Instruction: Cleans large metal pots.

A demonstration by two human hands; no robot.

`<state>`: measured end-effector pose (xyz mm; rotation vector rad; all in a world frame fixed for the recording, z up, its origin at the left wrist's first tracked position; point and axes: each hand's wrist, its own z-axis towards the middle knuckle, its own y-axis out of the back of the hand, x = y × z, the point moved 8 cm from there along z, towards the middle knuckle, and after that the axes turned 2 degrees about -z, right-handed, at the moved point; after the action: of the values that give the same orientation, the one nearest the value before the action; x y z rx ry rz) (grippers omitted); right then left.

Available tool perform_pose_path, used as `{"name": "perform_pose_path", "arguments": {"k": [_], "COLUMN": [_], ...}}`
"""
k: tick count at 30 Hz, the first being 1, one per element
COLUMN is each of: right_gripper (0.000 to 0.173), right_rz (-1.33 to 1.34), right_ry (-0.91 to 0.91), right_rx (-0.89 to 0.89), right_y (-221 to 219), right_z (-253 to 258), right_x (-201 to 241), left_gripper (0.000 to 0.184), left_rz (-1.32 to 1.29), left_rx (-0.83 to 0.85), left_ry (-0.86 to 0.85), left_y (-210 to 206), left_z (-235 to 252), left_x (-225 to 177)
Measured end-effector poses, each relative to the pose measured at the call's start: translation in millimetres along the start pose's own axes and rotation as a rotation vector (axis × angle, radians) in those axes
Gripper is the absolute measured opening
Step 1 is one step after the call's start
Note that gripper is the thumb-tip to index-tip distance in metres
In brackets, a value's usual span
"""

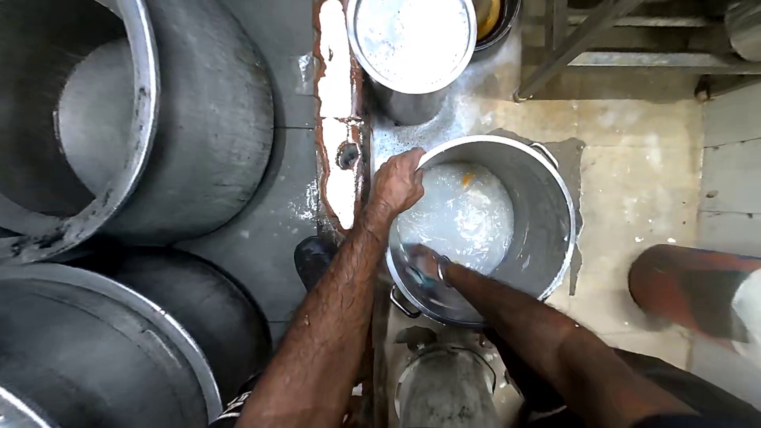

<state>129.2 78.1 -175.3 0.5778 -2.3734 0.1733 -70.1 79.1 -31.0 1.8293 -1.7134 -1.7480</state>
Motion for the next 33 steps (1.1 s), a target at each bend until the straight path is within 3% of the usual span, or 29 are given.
{"name": "perform_pose_path", "arguments": {"k": [4, 7, 10, 12, 15, 18, 22, 26, 33], "right_gripper": [0.042, 0.040, 0.041, 0.044, 0.040, 0.045, 0.036, 0.023, 0.030], "right_rz": [-0.715, -0.934, -0.808, -0.557, 0.044, 0.354, 0.127, 0.020, -0.325], "right_ry": [-0.240, -0.443, -0.520, -0.374, -0.101, -0.078, 0.014, 0.128, -0.154], "right_rx": [0.418, 0.401, 0.305, 0.240, 0.073, 0.181, 0.342, 0.179, -0.023], "right_y": [23, 57, 49, 22, -6, 3, 27, 26, 17], "right_z": [-47, -67, -78, -70, -68, -89, -112, -80, 26], "right_x": [-86, -98, -72, -51, 10, 33, 20, 11, -14], "left_gripper": [0.030, 0.030, 0.027, 0.028, 0.029, 0.028, 0.029, 0.027, 0.027], "left_rz": [0.044, 0.079, 0.055, 0.038, 0.024, 0.011, -0.016, -0.042, -0.007], "left_rx": [0.049, 0.066, 0.031, 0.022, 0.029, 0.037, 0.046, 0.021, -0.001], "left_ry": [0.017, 0.022, 0.012, 0.018, 0.028, 0.027, 0.046, 0.043, 0.017], "left_y": [-3, -5, -5, -5, -5, -4, -5, -4, -2], "left_z": [0, -1, -2, -2, -2, -2, -1, 0, 0], "left_x": [-6, -9, -10, -9, -6, -7, -4, -3, -8]}}
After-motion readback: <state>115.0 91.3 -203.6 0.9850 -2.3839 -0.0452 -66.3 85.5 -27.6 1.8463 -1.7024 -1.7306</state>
